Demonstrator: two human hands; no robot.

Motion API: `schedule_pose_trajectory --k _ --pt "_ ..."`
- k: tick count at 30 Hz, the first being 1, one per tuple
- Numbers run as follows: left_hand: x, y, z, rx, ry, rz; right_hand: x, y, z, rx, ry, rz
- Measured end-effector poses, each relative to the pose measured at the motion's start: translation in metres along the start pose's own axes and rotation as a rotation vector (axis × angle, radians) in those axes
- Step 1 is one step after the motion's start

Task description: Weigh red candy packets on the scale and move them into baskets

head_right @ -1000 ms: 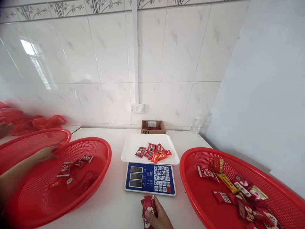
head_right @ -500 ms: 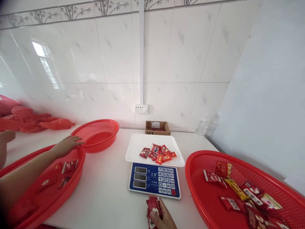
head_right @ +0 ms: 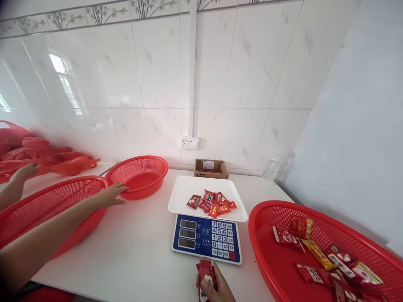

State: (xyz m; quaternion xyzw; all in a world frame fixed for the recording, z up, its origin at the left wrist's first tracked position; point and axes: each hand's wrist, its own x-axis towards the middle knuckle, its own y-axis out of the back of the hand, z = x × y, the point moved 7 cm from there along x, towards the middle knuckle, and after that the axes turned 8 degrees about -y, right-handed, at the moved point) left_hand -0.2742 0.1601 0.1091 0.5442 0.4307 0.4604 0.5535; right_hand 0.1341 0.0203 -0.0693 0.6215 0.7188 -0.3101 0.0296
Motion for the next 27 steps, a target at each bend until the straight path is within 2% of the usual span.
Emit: schedule_pose_trajectory --k 7,10,12,15,19,23,25,27 --pt "0.004 0.009 0.011 0.025 -0.186 0.043 -0.007 -0.008 -0.004 0.039 -0.032 -0.023" --pt "0.011 0.006 0.027 0.015 -0.238 0.066 -0.011 -0.012 -0.007 0.096 -0.050 -0.017" --pt "0.016 0.004 0.044 -0.004 -0.261 0.085 -0.014 -0.014 -0.009 0.110 -0.050 -0.015" --pt "0.023 0.006 0.083 -0.049 -0.287 0.147 -0.018 -0.018 -0.013 0.116 -0.038 -0.023" --pt "0.033 0.010 0.161 -0.128 -0.392 0.202 -0.022 -0.021 -0.018 0.125 -0.041 -0.038" --pt "0.049 0.004 0.246 -0.194 -0.556 0.153 -0.025 -0.024 -0.022 0.134 -0.045 -0.081" --pt "0.060 -0.001 0.277 -0.203 -0.596 0.108 -0.026 -0.025 -0.023 0.138 -0.040 -0.103" --pt "0.072 -0.006 0.295 -0.196 -0.602 0.062 -0.027 -0.025 -0.024 0.145 -0.022 -0.124"
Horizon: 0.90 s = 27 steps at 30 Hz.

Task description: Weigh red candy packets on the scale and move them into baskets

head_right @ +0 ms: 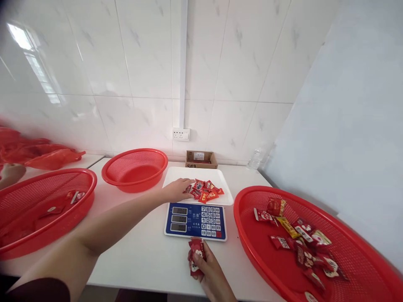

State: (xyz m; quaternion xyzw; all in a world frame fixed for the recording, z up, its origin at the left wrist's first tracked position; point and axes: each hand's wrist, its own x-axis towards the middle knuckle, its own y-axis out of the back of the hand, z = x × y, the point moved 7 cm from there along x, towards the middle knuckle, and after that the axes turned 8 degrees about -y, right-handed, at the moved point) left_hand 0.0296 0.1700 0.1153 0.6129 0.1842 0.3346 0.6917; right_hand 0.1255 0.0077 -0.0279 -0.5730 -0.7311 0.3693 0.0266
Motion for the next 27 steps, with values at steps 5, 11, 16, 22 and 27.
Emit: schedule_pose_trajectory --k 5,11,16,22,27 --pt "0.022 -0.011 -0.003 0.025 0.056 -0.053 -0.002 -0.003 -0.004 0.006 0.044 -0.050" --pt "0.021 -0.011 -0.008 0.049 0.089 0.016 -0.002 -0.007 -0.006 0.011 0.056 -0.128" --pt "0.016 -0.005 -0.002 0.051 0.067 0.092 -0.002 -0.007 -0.007 0.000 0.063 -0.147" --pt "0.017 -0.011 0.015 0.037 -0.062 -0.025 -0.003 -0.006 -0.004 0.009 0.035 -0.100" --pt "0.025 -0.018 0.010 0.074 -0.067 -0.088 -0.003 -0.003 -0.002 0.028 0.046 -0.090"
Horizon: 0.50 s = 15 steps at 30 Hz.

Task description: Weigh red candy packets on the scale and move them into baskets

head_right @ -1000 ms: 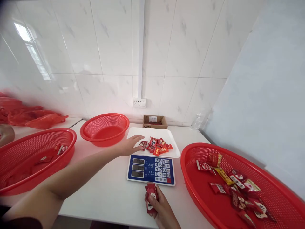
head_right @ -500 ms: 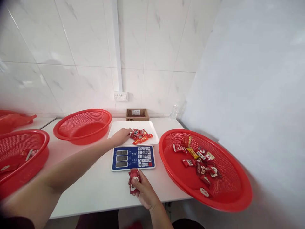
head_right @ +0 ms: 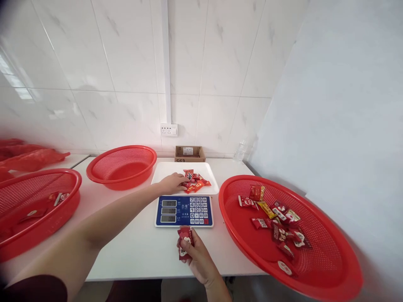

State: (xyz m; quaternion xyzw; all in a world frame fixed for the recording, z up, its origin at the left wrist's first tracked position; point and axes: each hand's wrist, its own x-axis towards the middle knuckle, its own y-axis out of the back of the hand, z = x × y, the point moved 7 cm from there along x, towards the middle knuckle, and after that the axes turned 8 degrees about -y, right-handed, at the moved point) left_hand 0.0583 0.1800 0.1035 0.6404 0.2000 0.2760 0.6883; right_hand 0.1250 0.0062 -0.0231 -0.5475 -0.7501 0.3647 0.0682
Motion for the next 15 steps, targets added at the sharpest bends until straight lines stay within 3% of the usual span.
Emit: schedule_pose_trajectory --k 7,15 --pt "0.002 -0.003 0.001 0.094 -0.024 0.003 0.001 0.001 0.001 -0.008 0.016 0.012" --pt "-0.008 0.008 -0.002 0.178 0.010 0.083 0.001 0.001 0.000 -0.005 0.015 0.026"
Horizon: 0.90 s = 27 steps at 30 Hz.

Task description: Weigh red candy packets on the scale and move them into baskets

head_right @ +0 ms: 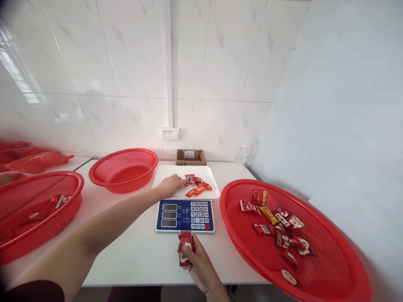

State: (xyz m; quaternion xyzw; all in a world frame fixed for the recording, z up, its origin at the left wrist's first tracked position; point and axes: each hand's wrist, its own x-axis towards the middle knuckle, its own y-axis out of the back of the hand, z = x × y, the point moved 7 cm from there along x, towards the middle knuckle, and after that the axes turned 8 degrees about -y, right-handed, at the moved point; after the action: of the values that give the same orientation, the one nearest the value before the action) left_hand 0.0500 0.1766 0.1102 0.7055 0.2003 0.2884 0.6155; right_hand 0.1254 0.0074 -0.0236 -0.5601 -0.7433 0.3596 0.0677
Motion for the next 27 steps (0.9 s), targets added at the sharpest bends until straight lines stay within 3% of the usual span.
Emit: schedule_pose_trajectory --k 4,11,14,16,19,21,23,27 --pt "-0.013 0.018 -0.030 0.035 0.107 0.073 0.001 0.001 0.002 -0.004 -0.015 0.001" --pt "-0.067 0.062 -0.133 0.062 0.498 0.174 0.001 0.002 0.004 0.010 -0.039 -0.028" --pt "-0.098 0.060 -0.167 0.029 0.648 0.149 0.001 0.002 0.004 0.004 -0.056 -0.007" --pt "-0.113 0.053 -0.179 -0.003 0.709 0.123 0.001 0.002 0.003 -0.009 -0.051 0.015" --pt "-0.114 0.041 -0.176 -0.038 0.699 0.119 0.001 0.000 0.002 -0.022 -0.039 0.032" --pt "-0.098 0.035 -0.160 -0.058 0.619 0.143 0.000 -0.001 0.002 -0.028 -0.043 0.024" --pt "-0.073 0.030 -0.133 -0.084 0.491 0.164 0.000 -0.002 0.002 -0.028 -0.050 0.014" --pt "-0.016 0.019 -0.060 -0.165 0.174 0.130 0.000 -0.002 0.001 -0.004 -0.034 0.003"
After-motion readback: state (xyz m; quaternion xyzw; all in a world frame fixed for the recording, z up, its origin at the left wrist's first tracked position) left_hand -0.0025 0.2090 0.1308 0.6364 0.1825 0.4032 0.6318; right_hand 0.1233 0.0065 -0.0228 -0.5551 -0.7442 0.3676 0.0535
